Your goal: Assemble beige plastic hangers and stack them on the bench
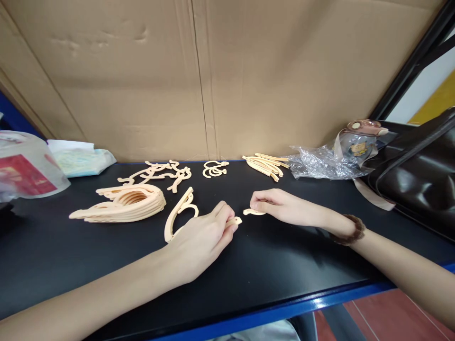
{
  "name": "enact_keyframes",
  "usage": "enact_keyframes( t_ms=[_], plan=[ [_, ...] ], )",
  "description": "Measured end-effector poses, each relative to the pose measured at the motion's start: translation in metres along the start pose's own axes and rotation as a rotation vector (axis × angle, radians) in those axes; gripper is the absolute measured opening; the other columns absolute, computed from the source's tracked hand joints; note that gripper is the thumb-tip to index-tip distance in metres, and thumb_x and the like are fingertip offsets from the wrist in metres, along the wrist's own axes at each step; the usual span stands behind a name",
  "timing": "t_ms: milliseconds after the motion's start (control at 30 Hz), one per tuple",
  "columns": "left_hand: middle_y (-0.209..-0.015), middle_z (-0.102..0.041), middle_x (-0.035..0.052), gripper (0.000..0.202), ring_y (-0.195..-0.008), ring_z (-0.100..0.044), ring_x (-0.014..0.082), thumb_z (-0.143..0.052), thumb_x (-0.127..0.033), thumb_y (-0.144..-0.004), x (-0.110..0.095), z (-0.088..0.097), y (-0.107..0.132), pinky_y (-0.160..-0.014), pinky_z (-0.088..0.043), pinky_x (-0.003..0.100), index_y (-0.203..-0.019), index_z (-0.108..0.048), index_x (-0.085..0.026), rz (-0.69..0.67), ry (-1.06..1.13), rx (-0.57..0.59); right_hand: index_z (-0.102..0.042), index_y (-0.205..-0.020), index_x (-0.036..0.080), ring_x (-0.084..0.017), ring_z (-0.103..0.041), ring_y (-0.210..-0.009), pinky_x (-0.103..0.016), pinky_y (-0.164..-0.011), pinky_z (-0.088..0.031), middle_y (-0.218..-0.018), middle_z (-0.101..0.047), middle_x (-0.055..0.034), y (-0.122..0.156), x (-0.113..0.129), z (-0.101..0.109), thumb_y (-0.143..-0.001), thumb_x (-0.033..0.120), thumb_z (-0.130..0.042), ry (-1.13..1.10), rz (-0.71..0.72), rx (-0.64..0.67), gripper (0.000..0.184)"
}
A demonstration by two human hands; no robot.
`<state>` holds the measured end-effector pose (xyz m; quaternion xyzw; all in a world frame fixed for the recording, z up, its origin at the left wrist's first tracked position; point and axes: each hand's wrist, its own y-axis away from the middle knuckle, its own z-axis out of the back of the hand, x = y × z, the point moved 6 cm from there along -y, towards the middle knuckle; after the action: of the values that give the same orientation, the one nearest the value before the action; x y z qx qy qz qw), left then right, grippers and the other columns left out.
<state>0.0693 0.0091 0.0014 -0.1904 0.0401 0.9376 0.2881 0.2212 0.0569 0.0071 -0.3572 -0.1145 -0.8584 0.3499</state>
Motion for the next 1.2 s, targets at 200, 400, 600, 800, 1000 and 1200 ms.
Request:
enact_keyframes(
  t_ms=[200,400,600,800,1000,1200],
  plan=[
    [-0.070,-0.046,-0.0044,0.023,-0.055,-0.047,0.0149,-0.019,-0.039,-0.098,0.000,0.000,0.003,-0.052,-0.031,0.028,-0.086,-0.031,-0.024,0.058,0.096,0.002,-0.040,-0.070,0.018,-0.011,-0.030,-0.062,-0.024,-0.058,-0.027,-0.067,-0.034,0.0041,-0.001,0.002,-0.006,-0.096,0.045,-0.039,-0.104,0.028,0.098,0.037],
    [-0.073,-0.046,-0.0037,0.023,-0.060,-0.046,0.0145,-0.020,-0.039,-0.098,-0.008,0.003,0.001,-0.056,-0.033,0.028,-0.083,-0.028,-0.023,-0.012,0.190,0.083,-0.037,-0.070,0.018,-0.011,-0.026,-0.062,-0.025,-0.057,-0.025,-0.068,-0.029,0.0043,0.000,0.006,-0.014,-0.097,0.045,-0.038,-0.209,0.026,0.145,0.038],
    [-0.070,-0.042,-0.0049,0.024,-0.060,-0.042,0.0134,-0.023,-0.040,-0.098,-0.012,0.002,0.001,-0.056,-0.033,0.027,-0.082,-0.028,-0.023,-0.074,0.243,0.107,-0.035,-0.069,0.018,-0.010,-0.027,-0.061,-0.025,-0.057,-0.026,-0.067,-0.030,0.0047,-0.001,0.009,-0.017,-0.097,0.041,-0.038,-0.157,0.054,0.135,0.036],
    [-0.064,-0.037,-0.0068,0.020,-0.059,-0.036,0.0120,-0.029,-0.034,-0.097,-0.012,0.001,-0.001,-0.056,-0.031,0.025,-0.081,-0.028,-0.023,-0.121,0.288,0.064,-0.034,-0.068,0.018,-0.010,-0.025,-0.059,-0.024,-0.055,-0.024,-0.065,-0.029,0.0051,0.002,0.011,-0.016,-0.098,0.034,-0.035,-0.087,0.073,0.146,0.035],
    [-0.062,-0.034,-0.0083,0.017,-0.055,-0.030,0.0107,-0.031,-0.034,-0.097,-0.012,0.002,-0.003,-0.055,-0.030,0.023,-0.084,-0.030,-0.023,-0.134,0.355,0.093,-0.033,-0.065,0.018,-0.009,-0.024,-0.057,-0.025,-0.053,-0.021,-0.064,-0.027,0.0052,0.004,0.012,-0.014,-0.098,0.036,-0.035,-0.195,0.082,0.205,0.037],
    [-0.060,-0.033,-0.0081,0.019,-0.053,-0.029,0.0102,-0.031,-0.036,-0.096,-0.012,0.001,-0.002,-0.052,-0.029,0.023,-0.083,-0.031,-0.023,-0.143,0.402,0.075,-0.033,-0.064,0.018,-0.009,-0.024,-0.057,-0.025,-0.053,-0.021,-0.063,-0.028,0.0051,0.006,0.015,-0.018,-0.097,0.031,-0.035,-0.199,0.094,0.241,0.036]
  ],
)
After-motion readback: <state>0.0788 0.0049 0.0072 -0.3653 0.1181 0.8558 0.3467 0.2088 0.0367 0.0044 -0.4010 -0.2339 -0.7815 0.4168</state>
